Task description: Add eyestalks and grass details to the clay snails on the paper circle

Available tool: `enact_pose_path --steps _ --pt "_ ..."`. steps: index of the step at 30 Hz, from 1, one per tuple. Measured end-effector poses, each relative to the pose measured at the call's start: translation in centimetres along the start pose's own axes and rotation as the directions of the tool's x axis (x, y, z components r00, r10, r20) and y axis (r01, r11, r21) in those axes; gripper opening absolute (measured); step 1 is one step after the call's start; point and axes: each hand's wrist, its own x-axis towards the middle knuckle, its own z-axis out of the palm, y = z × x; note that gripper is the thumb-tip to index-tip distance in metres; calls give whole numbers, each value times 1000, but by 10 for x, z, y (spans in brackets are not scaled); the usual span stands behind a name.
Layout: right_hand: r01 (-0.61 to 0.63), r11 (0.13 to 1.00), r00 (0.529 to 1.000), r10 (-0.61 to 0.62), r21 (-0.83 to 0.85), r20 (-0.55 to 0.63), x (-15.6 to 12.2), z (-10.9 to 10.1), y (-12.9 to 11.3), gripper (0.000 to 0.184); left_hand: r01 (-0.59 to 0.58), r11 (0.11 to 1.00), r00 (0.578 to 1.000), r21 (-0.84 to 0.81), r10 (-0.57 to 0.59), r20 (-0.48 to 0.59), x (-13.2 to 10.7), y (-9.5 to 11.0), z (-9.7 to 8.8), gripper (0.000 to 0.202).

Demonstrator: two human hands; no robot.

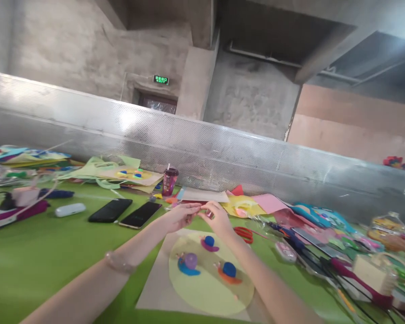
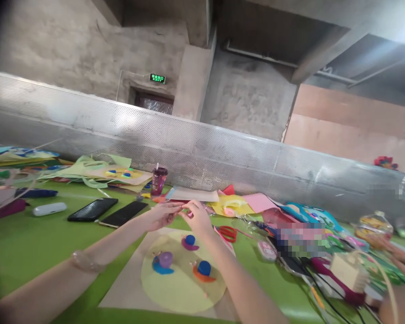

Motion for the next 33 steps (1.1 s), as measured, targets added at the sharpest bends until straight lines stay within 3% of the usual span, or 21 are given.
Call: enact_pose_path --steps 11,21,27,33 --pt "74 997 996 -74 6 -45 0 3 4 11 62 997 998 48 -63 10 -2 0 0 18" --pt "105 992 991 -110 -72 -73 -4 0 4 17 143 984 989 103 -146 19 -4 -2 -2 31" --pt "97 993 993 -102 -70 -64 -4 2 3 16 59 981 998 184 -58 -14 -4 0 -1 16" --pt "89 996 991 -90 -15 -99 -3 5 6 11 14 972 1000 234 -9 -24 -10 4 6 13"
